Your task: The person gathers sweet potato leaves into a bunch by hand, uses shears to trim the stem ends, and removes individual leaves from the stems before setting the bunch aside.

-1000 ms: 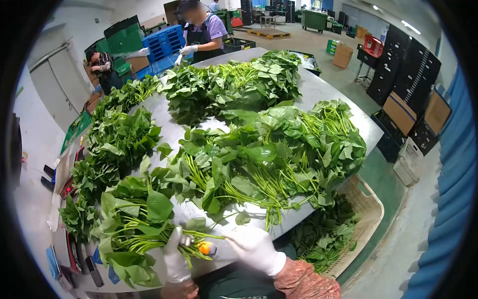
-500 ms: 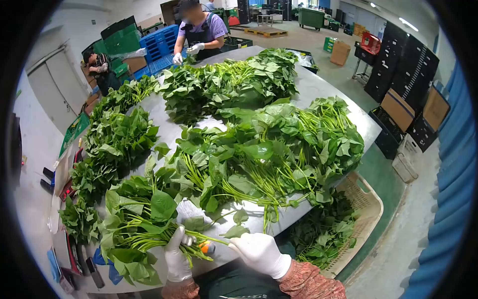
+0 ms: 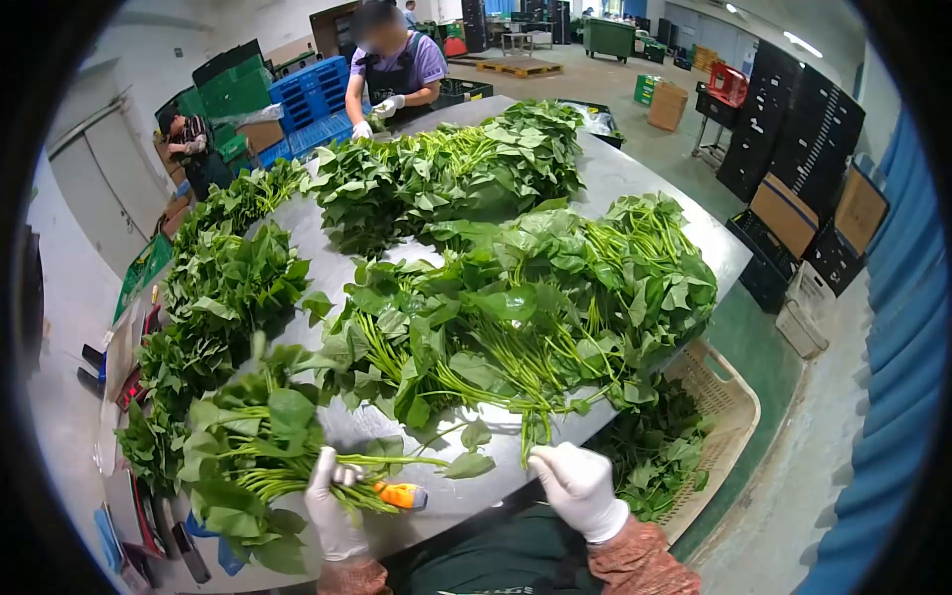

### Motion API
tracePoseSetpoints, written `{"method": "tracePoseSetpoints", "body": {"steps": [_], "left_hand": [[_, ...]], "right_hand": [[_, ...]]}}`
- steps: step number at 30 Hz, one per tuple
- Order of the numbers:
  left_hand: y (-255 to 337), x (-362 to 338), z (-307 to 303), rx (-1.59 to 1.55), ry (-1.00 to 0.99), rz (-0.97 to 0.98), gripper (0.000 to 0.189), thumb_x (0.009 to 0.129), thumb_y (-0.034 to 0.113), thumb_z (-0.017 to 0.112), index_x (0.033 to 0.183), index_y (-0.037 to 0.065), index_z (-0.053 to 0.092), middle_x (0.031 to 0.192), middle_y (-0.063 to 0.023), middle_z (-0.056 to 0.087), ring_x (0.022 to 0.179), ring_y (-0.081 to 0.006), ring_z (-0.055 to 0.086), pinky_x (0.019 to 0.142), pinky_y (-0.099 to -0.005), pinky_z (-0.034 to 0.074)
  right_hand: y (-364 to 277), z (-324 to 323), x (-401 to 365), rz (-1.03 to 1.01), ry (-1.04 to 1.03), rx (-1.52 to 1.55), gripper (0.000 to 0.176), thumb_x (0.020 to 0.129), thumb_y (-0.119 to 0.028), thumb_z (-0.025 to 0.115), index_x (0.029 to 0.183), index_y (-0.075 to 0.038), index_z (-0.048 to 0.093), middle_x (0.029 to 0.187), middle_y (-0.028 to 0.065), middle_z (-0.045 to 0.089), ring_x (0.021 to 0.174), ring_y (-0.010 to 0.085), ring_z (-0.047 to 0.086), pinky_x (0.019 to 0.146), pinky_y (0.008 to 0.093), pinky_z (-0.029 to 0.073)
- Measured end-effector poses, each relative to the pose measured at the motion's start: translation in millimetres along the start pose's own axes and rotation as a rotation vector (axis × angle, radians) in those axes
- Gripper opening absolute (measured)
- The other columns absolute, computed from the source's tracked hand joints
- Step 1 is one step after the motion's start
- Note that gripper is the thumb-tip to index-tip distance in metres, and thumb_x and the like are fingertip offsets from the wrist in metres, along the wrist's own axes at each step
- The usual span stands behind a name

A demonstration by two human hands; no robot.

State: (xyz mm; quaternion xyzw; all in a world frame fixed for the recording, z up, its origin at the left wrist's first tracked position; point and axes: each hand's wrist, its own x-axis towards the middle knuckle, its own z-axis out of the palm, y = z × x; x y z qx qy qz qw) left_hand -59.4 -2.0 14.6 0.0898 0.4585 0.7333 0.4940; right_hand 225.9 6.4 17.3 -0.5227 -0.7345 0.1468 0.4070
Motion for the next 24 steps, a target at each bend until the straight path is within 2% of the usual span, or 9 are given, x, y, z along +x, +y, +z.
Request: {"method": "tracePoseSetpoints", "body": {"steps": [3,4,7,8,12,16,18,21,24], "left_hand": [[5.7,0.7,-3.0,0.017,0.015,0.037,0.022,0.091,0.011,0.062,0.072,0.008,0.051,0.065,0.0020,0.041,0.060,-0.0100,0.042,0.059,-0.0265,0.040],[0.4,-2.2,-2.2,0.058,0.015,0.044,0.023,0.090,0.012,0.063,0.071,0.008,0.051,0.065,0.0014,0.042,0.060,-0.0105,0.042,0.060,-0.0271,0.041],[-3.3,-23.2,22.1,0.059,-0.043,-0.126,0.019,0.088,0.012,0.065,0.074,0.007,0.053,0.065,0.0002,0.043,0.059,-0.0130,0.044,0.063,-0.0295,0.044],[-6.6,-25.2,25.5,0.132,-0.111,-0.061,0.019,0.088,0.011,0.065,0.073,0.007,0.053,0.064,-0.0001,0.043,0.061,-0.0139,0.046,0.065,-0.0312,0.046],[-8.4,-24.7,22.5,0.111,-0.136,-0.081,0.016,0.091,0.012,0.061,0.078,0.007,0.052,0.063,0.0015,0.040,0.058,-0.0121,0.040,0.062,-0.0299,0.041],[-11.4,-19.5,21.1,0.051,-0.186,-0.065,0.017,0.095,0.015,0.055,0.081,0.008,0.050,0.063,0.0028,0.036,0.058,-0.0110,0.036,0.061,-0.0289,0.037],[-11.1,-16.2,22.7,-0.021,-0.246,-0.090,0.015,0.097,0.018,0.052,0.085,0.009,0.048,0.063,0.0041,0.031,0.058,-0.0097,0.032,0.062,-0.0277,0.035],[-17.9,-14.4,25.0,-0.008,-0.250,-0.106,0.011,0.096,0.015,0.051,0.087,0.009,0.048,0.064,0.0044,0.031,0.059,-0.0095,0.031,0.062,-0.0271,0.034],[-29.1,-16.7,14.6,0.027,-0.276,-0.179,0.013,0.097,0.014,0.053,0.101,0.001,0.055,0.079,-0.0018,0.054,0.079,-0.0123,0.054,0.078,-0.0277,0.044]], "right_hand": [[6.3,-10.7,6.0,-0.097,-0.151,-0.406,0.023,0.076,-0.015,0.071,0.098,-0.010,0.068,0.104,0.0101,0.061,0.102,0.0283,0.056,0.088,0.0444,0.041],[-5.9,-14.4,13.2,-0.175,-0.157,-0.419,0.033,0.077,-0.019,0.071,0.108,-0.010,0.066,0.113,0.0123,0.059,0.106,0.0295,0.054,0.094,0.0468,0.039],[-35.8,-1.1,22.6,-0.270,-0.184,-0.230,0.044,0.077,-0.020,0.071,0.117,-0.007,0.062,0.120,0.0155,0.057,0.104,0.0318,0.055,0.091,0.0423,0.042],[-41.1,7.7,22.7,-0.300,-0.223,-0.141,0.046,0.077,-0.021,0.071,0.119,-0.007,0.061,0.122,0.0156,0.057,0.100,0.0317,0.057,0.088,0.0407,0.045],[-35.8,38.3,5.9,-0.322,-0.361,-0.239,0.033,0.079,-0.016,0.068,0.111,-0.008,0.064,0.089,0.0049,0.066,0.068,0.0212,0.062,0.060,0.0306,0.048],[-30.2,50.2,13.8,-0.232,-0.058,0.015,0.016,0.084,-0.011,0.064,0.098,-0.005,0.065,0.073,0.0082,0.064,0.053,0.0226,0.059,0.049,0.0322,0.045],[-32.6,46.6,20.9,0.111,-0.096,0.283,0.011,0.087,-0.007,0.061,0.097,-0.002,0.064,0.067,0.0125,0.061,0.051,0.0241,0.059,0.048,0.0323,0.045],[-43.0,45.4,30.3,0.240,-0.127,0.417,0.010,0.088,-0.003,0.058,0.098,0.000,0.062,0.065,0.0144,0.060,0.053,0.0251,0.061,0.049,0.0320,0.045],[-48.1,59.5,32.7,0.151,-0.139,0.361,0.011,0.089,-0.006,0.059,0.099,-0.003,0.062,0.068,0.0137,0.063,0.055,0.0274,0.062,0.050,0.0331,0.046]]}}
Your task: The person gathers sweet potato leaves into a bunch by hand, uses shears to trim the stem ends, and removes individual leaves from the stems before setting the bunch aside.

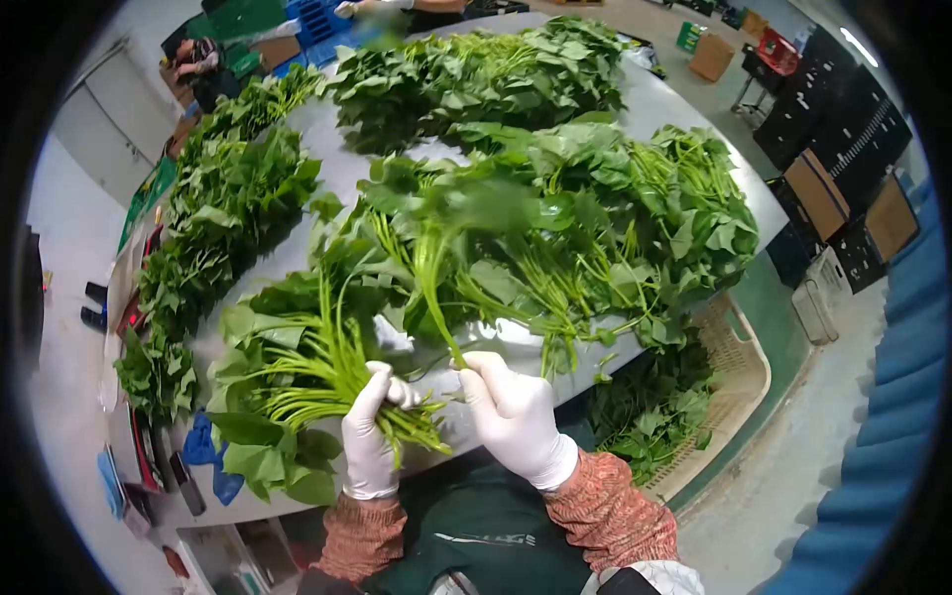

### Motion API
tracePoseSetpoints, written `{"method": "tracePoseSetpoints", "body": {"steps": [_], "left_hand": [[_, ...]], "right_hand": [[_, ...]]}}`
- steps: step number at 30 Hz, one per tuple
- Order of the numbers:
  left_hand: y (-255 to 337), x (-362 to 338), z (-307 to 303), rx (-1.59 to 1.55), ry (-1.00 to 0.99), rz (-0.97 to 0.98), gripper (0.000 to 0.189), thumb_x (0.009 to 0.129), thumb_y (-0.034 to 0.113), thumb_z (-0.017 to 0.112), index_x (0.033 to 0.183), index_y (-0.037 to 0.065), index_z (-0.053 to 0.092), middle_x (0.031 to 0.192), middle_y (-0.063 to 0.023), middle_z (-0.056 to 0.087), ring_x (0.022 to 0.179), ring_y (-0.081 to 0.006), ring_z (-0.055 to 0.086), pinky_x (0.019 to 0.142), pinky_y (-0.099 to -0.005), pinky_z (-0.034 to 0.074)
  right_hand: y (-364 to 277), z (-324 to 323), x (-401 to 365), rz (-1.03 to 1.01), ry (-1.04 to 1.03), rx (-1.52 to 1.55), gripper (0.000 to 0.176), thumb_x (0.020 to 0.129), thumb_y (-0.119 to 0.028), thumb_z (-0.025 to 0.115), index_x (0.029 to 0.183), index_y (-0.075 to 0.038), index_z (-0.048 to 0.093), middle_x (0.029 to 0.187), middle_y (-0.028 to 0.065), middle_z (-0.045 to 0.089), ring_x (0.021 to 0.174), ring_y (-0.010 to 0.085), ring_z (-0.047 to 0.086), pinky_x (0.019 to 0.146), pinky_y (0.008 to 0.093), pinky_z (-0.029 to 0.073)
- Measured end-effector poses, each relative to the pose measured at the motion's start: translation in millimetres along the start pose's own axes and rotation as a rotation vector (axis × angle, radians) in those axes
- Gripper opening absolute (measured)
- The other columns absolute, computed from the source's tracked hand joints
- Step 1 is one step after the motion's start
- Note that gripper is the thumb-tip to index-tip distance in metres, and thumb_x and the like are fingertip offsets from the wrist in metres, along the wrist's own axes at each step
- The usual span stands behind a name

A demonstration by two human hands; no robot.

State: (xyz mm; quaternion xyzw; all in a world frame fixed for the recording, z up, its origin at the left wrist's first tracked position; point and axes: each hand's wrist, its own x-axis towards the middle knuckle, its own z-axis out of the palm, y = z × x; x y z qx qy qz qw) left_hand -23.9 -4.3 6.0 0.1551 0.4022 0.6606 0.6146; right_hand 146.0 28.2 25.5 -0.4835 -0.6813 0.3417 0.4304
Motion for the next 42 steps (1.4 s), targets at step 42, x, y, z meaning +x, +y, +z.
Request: {"method": "tracePoseSetpoints", "body": {"steps": [42], "left_hand": [[-13.9,0.7,12.8,-0.064,-0.097,-0.096,0.018,0.091,0.005,0.058,0.108,0.003,0.057,0.100,-0.0065,0.060,0.093,-0.0169,0.058,0.090,-0.0304,0.046]], "right_hand": [[6.8,-0.2,17.1,-0.019,-0.352,0.198,0.021,0.089,-0.003,0.059,0.110,-0.002,0.065,0.084,0.0068,0.066,0.071,0.0071,0.060,0.062,0.0225,0.047]]}}
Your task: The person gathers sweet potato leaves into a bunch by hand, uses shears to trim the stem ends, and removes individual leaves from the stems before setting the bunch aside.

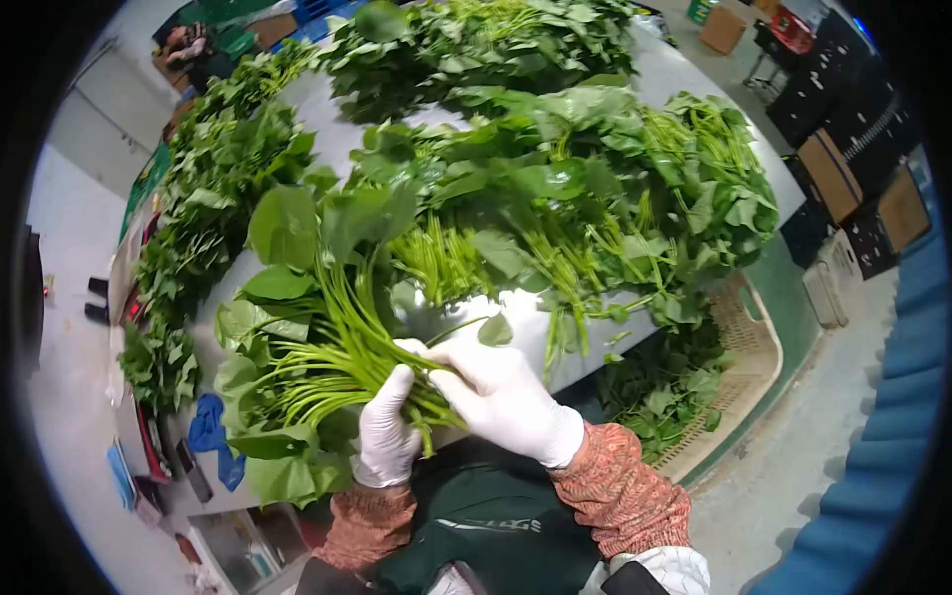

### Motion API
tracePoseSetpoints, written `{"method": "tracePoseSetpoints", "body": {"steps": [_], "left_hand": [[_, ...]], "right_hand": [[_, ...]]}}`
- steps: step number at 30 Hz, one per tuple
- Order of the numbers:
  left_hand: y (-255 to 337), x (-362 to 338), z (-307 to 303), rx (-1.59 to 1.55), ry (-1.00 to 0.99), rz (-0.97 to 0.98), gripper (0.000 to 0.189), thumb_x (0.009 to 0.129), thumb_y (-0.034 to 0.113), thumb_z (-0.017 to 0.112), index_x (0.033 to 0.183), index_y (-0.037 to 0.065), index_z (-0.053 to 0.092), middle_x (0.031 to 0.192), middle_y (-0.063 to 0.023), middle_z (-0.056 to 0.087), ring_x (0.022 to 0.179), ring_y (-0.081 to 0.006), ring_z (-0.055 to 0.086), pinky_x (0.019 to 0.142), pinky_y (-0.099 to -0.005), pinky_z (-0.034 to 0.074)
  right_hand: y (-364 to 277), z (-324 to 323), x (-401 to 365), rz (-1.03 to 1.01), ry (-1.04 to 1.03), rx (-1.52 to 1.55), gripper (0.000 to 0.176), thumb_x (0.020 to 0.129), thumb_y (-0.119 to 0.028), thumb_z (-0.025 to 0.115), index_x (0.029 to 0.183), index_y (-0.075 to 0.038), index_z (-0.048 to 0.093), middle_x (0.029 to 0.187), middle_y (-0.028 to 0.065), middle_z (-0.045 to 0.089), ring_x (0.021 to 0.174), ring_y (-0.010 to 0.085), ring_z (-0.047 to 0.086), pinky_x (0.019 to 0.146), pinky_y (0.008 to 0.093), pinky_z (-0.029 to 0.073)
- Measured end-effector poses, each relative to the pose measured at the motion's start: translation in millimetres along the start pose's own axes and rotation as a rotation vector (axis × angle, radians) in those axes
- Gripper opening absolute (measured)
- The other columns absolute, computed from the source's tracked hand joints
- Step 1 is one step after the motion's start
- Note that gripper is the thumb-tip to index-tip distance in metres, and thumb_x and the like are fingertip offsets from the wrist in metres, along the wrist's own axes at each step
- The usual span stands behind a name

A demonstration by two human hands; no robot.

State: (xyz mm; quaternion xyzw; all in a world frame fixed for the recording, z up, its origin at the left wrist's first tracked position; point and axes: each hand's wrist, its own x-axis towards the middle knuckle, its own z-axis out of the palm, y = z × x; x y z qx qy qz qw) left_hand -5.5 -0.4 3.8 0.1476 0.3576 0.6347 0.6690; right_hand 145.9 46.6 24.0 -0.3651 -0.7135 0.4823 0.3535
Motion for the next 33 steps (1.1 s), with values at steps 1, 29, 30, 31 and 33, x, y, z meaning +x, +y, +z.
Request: {"method": "tracePoseSetpoints", "body": {"steps": [1,29,30,31,33], "left_hand": [[-0.4,-1.4,-1.6,-0.018,0.037,0.015,0.018,0.088,0.003,0.060,0.106,0.003,0.058,0.104,-0.0063,0.060,0.097,-0.0161,0.057,0.090,-0.0284,0.045],[25.9,3.9,-20.9,0.088,0.035,0.254,0.014,0.095,0.012,0.052,0.101,-0.001,0.052,0.080,-0.0063,0.054,0.078,-0.0190,0.054,0.078,-0.0319,0.044],[24.4,3.8,-24.2,0.089,-0.010,0.229,0.015,0.095,0.013,0.051,0.100,-0.002,0.054,0.083,-0.0073,0.056,0.083,-0.0191,0.055,0.082,-0.0321,0.044],[21.8,3.2,-23.4,0.095,-0.018,0.207,0.015,0.094,0.012,0.052,0.100,-0.002,0.054,0.084,-0.0076,0.056,0.083,-0.0190,0.055,0.082,-0.0319,0.044],[18.8,1.7,-18.4,0.113,-0.028,0.167,0.015,0.092,0.010,0.053,0.102,-0.002,0.054,0.086,-0.0083,0.057,0.084,-0.0188,0.055,0.082,-0.0315,0.043]], "right_hand": [[5.6,9.3,-1.4,-0.042,0.044,-0.024,0.019,0.087,-0.003,0.062,0.105,-0.002,0.066,0.082,0.0066,0.065,0.070,0.0077,0.059,0.061,0.0231,0.047],[70.8,-80.3,-2.4,0.018,0.697,-0.261,0.015,0.089,-0.005,0.058,0.101,-0.002,0.067,0.085,0.0078,0.068,0.068,0.0109,0.061,0.064,0.0226,0.047],[71.5,-87.2,-0.9,0.046,0.636,-0.539,0.014,0.085,-0.013,0.064,0.096,-0.005,0.065,0.085,0.0104,0.064,0.070,0.0202,0.063,0.064,0.0293,0.049],[76.6,-89.2,0.0,0.094,0.570,-0.786,0.016,0.083,-0.018,0.065,0.092,-0.006,0.064,0.085,0.0109,0.061,0.072,0.0242,0.062,0.065,0.0332,0.050],[97.1,-88.5,2.4,0.133,0.476,-1.030,0.024,0.081,-0.031,0.067,0.086,-0.009,0.059,0.084,0.0109,0.055,0.074,0.0301,0.061,0.066,0.0416,0.049]]}}
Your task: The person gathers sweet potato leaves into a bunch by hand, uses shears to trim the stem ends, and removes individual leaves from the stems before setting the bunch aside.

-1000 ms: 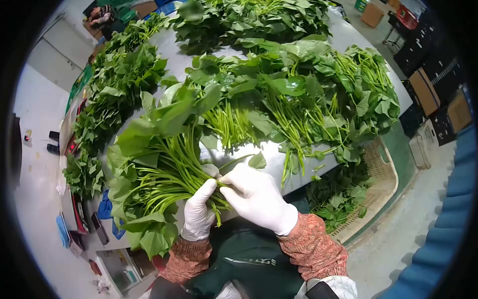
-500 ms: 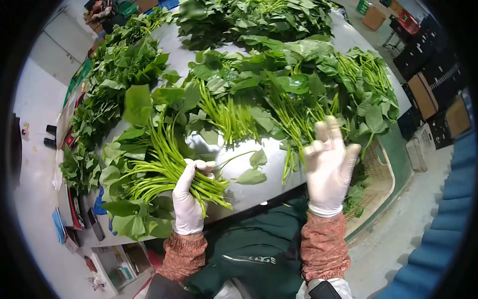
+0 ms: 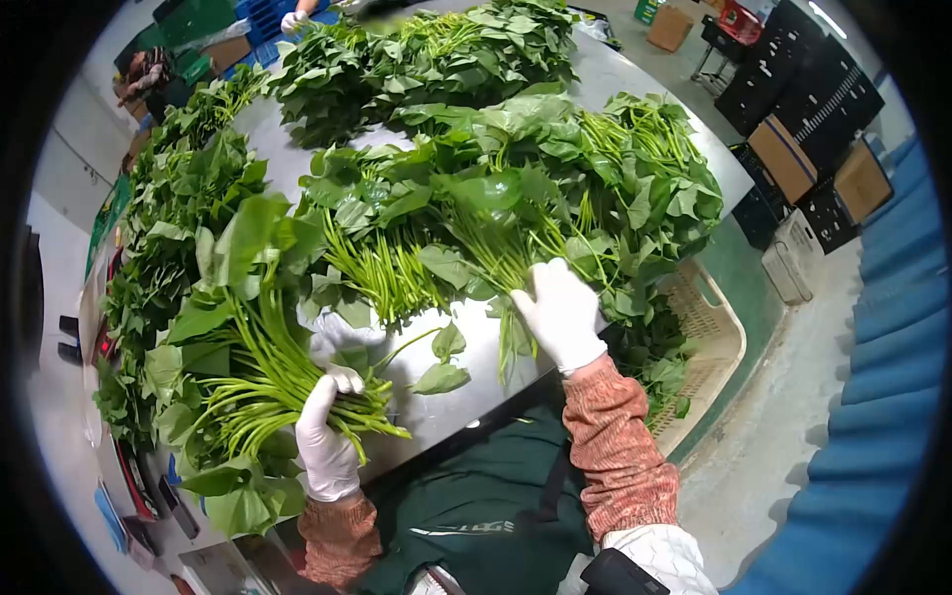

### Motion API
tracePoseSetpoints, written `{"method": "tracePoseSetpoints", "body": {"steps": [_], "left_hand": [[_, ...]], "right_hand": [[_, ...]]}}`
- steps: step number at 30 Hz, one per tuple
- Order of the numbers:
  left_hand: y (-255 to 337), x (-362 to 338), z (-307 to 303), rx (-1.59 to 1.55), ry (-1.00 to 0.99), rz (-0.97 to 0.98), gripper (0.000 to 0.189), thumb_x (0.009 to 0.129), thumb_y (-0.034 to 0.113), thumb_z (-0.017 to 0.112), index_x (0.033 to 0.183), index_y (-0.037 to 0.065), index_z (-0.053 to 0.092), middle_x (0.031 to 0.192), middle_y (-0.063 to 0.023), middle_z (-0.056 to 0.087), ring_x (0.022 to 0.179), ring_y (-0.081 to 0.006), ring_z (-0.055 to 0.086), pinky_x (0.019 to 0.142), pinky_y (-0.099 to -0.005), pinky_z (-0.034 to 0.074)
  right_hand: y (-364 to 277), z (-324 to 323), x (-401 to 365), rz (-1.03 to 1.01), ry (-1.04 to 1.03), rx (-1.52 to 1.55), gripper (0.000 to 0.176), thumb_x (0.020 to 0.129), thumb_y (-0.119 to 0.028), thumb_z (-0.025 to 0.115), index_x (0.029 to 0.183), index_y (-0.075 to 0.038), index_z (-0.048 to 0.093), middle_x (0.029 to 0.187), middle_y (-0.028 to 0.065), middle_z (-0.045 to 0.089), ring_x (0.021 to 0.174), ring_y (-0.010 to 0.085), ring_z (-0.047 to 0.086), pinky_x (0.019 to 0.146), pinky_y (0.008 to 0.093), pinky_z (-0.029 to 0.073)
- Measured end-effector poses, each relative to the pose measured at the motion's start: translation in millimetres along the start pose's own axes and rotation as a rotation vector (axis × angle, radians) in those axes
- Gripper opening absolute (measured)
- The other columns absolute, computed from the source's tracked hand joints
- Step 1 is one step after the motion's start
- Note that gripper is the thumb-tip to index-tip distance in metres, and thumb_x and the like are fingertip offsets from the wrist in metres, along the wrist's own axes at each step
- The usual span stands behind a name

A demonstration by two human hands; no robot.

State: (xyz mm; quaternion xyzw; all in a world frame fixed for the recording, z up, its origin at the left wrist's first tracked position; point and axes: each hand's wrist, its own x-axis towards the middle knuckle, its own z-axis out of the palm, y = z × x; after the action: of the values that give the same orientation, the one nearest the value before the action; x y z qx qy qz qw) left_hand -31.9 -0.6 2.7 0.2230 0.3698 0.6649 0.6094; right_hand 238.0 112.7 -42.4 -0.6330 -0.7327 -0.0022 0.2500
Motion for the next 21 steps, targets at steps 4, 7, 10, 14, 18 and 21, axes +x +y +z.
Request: {"method": "tracePoseSetpoints", "body": {"steps": [4,7,10,14,18,21], "left_hand": [[-3.9,0.4,2.2,0.070,0.048,-0.009,0.016,0.089,0.007,0.053,0.103,-0.002,0.053,0.086,-0.0093,0.057,0.085,-0.0188,0.054,0.081,-0.0322,0.043],[-2.4,4.1,2.5,0.038,-0.016,0.057,0.016,0.087,0.005,0.054,0.102,-0.001,0.052,0.083,-0.0087,0.055,0.082,-0.0188,0.053,0.079,-0.0318,0.043],[-5.9,6.4,5.4,-0.016,0.027,0.036,0.017,0.085,0.003,0.054,0.102,0.000,0.051,0.081,-0.0087,0.054,0.081,-0.0196,0.053,0.079,-0.0325,0.043],[-9.7,5.0,9.0,-0.010,0.020,0.024,0.017,0.085,0.002,0.054,0.102,0.000,0.050,0.081,-0.0096,0.056,0.081,-0.0212,0.054,0.079,-0.0341,0.043],[-7.9,4.6,0.1,-0.022,0.027,0.021,0.017,0.085,0.002,0.054,0.102,0.000,0.050,0.081,-0.0097,0.055,0.080,-0.0213,0.054,0.079,-0.0338,0.043],[-1.5,6.6,3.0,0.023,0.102,0.072,0.016,0.085,0.004,0.056,0.100,0.003,0.051,0.077,-0.0071,0.051,0.076,-0.0194,0.049,0.075,-0.0321,0.042]], "right_hand": [[9.0,6.1,2.0,0.157,0.009,0.427,0.019,0.083,-0.020,0.067,0.090,-0.003,0.065,0.082,0.0102,0.064,0.071,0.0224,0.063,0.065,0.0321,0.050],[13.1,-9.4,6.4,0.315,-0.091,0.748,0.016,0.084,-0.013,0.064,0.094,0.000,0.067,0.084,0.0097,0.067,0.068,0.0140,0.062,0.065,0.0269,0.050],[10.3,-12.5,11.4,0.216,-0.029,0.605,0.018,0.084,-0.014,0.065,0.097,0.000,0.066,0.086,0.0122,0.067,0.072,0.0194,0.064,0.067,0.0291,0.051],[12.6,15.8,26.2,0.216,-0.098,0.308,0.026,0.081,-0.025,0.068,0.097,-0.004,0.065,0.088,0.0139,0.066,0.082,0.0305,0.065,0.072,0.0356,0.051],[20.7,19.4,42.3,0.199,-0.146,0.646,0.020,0.081,-0.021,0.068,0.086,-0.002,0.066,0.081,0.0103,0.067,0.072,0.0208,0.064,0.068,0.0304,0.049],[1.9,-16.6,48.2,0.355,-0.137,1.033,0.018,0.086,-0.016,0.068,0.090,0.001,0.066,0.078,-0.0019,0.063,0.069,0.0031,0.052,0.061,0.0193,0.042]]}}
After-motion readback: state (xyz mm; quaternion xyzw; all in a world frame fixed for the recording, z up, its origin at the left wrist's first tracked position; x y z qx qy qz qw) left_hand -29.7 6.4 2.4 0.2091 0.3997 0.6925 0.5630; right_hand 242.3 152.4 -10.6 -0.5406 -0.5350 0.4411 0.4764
